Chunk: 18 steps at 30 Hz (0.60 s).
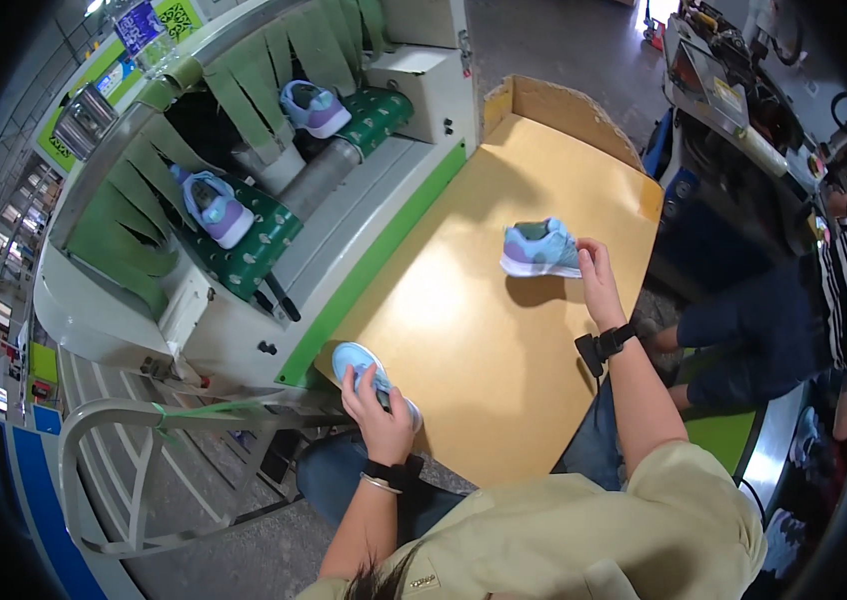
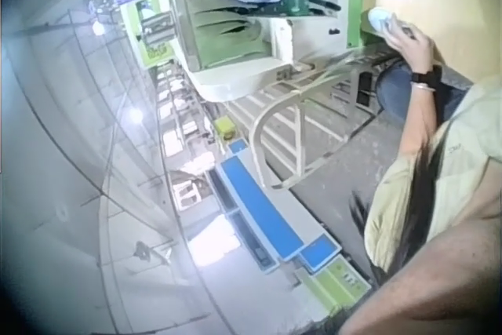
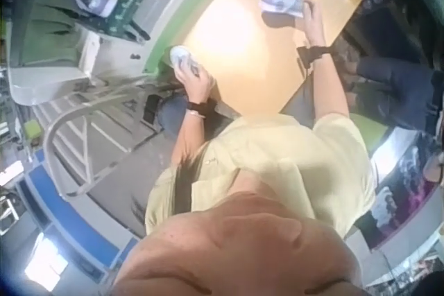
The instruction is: Manually feed shoes into a footwear heat-setting machine and organize finished pairs on a workbench.
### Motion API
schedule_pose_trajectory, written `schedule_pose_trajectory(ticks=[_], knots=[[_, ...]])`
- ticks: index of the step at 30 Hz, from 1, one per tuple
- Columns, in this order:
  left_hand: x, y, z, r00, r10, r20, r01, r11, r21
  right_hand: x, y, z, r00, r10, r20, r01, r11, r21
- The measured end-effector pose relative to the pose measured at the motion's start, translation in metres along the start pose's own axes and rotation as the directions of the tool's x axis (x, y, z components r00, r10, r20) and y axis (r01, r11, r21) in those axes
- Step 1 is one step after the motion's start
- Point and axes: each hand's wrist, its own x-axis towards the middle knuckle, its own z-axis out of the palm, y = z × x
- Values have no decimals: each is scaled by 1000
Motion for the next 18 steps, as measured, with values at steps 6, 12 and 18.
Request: schedule_pose_trajectory(ticks=[6, 12, 18], knots=[[-4, -5, 8, 998, 28, -47, -29, 999, -22, -10, 19, 19, 988, 153, 35, -152, 988, -25], [-4, -7, 6, 991, -64, -116, 36, 972, -231, -65, -71, 101, 859, -58, 509, -73, 969, 235], [-26, -15, 0, 991, -131, -27, 121, 962, -245, -130, -138, 125, 699, -166, 695, -38, 963, 267]])
